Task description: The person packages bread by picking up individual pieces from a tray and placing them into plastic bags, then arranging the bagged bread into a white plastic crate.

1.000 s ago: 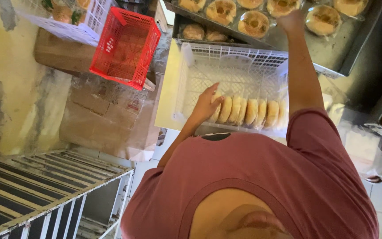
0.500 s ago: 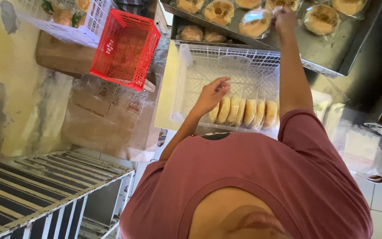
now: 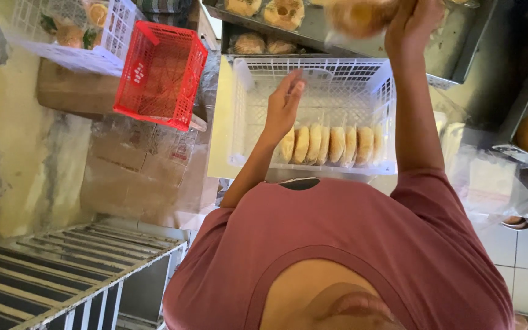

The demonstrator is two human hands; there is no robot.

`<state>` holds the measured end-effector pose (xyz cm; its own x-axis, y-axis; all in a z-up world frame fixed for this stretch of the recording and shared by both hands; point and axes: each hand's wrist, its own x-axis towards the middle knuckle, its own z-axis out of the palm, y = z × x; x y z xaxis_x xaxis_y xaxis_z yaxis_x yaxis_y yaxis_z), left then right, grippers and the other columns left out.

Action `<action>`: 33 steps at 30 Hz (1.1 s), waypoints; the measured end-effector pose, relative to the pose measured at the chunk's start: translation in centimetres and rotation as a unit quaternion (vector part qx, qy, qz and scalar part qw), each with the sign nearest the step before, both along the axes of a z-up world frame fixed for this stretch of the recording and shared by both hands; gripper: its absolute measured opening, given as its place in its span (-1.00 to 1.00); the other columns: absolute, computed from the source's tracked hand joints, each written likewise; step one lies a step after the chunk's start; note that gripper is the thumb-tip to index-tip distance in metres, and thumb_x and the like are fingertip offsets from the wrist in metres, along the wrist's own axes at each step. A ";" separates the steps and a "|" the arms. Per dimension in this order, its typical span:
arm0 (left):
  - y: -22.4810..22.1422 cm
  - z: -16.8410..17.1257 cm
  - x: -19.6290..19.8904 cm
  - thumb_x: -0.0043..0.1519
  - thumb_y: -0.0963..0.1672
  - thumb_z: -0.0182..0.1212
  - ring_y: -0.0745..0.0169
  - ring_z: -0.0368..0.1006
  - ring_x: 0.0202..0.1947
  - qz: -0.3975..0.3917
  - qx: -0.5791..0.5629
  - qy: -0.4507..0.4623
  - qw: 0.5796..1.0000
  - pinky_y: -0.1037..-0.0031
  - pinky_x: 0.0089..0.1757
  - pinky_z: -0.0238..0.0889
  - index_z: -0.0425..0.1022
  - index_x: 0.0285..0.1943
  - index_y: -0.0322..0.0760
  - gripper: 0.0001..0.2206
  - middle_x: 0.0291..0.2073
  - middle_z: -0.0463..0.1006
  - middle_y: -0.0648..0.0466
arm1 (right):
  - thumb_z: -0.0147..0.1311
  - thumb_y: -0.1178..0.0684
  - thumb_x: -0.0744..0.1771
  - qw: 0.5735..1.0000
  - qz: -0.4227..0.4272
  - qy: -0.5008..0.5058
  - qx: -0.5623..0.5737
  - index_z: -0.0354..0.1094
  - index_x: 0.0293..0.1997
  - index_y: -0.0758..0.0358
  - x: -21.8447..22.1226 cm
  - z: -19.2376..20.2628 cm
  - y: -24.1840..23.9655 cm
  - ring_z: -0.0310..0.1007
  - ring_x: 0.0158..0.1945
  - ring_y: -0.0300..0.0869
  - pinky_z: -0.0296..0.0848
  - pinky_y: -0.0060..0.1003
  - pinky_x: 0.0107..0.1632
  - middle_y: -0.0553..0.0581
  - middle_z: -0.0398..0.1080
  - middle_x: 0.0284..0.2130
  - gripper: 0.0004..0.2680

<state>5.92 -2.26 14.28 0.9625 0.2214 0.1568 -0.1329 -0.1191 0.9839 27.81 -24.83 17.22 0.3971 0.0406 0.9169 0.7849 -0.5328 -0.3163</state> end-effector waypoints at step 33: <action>-1.2 -0.9 -1.4 0.36 -0.01 0.22 0.59 0.16 -0.60 -0.144 -0.184 -0.028 0.972 0.65 -0.55 0.04 0.39 0.32 -0.49 -0.52 -0.50 0.40 0.23 | -0.10 0.03 0.53 0.804 0.223 0.398 0.382 0.26 -0.17 0.22 -16.9 0.3 -1.2 -0.02 -0.53 -0.42 0.00 -0.45 -0.49 -0.11 0.12 -0.54 -0.82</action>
